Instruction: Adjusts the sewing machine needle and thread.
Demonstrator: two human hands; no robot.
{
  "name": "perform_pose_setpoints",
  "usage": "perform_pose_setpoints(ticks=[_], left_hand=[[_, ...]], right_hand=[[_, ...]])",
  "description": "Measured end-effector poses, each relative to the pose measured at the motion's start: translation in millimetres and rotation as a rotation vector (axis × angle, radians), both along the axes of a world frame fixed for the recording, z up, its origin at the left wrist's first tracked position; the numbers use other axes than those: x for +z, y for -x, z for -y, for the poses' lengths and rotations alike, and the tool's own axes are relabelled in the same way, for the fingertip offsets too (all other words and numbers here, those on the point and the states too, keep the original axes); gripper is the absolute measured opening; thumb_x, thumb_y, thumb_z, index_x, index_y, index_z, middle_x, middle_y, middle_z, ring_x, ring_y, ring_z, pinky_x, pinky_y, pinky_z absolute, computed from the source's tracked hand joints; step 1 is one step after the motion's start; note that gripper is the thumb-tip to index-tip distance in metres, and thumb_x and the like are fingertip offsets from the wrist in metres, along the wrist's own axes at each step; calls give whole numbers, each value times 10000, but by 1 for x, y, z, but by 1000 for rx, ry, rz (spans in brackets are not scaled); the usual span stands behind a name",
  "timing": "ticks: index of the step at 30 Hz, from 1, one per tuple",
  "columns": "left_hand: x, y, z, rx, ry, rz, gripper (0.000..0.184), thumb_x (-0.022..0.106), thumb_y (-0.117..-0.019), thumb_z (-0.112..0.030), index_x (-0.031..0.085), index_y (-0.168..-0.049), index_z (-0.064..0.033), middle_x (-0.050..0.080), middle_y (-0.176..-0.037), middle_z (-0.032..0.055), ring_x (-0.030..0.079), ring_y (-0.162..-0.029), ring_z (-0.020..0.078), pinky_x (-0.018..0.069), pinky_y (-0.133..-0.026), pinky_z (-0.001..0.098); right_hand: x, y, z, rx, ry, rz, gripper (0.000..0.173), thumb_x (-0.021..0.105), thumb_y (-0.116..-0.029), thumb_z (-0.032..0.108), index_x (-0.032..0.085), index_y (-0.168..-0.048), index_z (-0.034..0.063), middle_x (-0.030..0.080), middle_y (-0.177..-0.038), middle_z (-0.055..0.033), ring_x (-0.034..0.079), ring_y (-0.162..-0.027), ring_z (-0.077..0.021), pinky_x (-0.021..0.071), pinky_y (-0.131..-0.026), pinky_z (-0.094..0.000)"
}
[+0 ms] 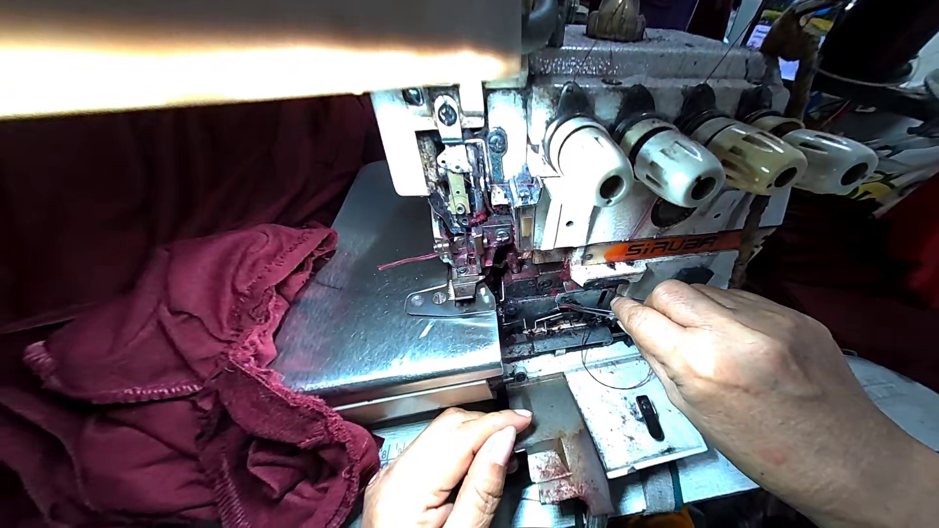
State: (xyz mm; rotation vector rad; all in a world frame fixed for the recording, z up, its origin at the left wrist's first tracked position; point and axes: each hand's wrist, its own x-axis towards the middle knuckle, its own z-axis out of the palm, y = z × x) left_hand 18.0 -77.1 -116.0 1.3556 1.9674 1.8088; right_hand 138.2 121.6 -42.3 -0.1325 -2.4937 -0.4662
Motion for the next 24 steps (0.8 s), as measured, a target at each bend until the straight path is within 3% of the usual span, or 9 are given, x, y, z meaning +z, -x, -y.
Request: perform_pose_setpoints(ticks=[24], left_hand=[[0, 0, 0, 3, 9, -10, 237, 546, -1019, -63, 759, -1006, 39, 706, -891, 34, 613, -847, -59, 498, -791, 99]], right_hand=[[2, 6, 3, 30, -6, 8, 212, 568, -887, 58, 779, -909, 56, 550, -697, -59, 530, -564, -189, 369, -473, -288]])
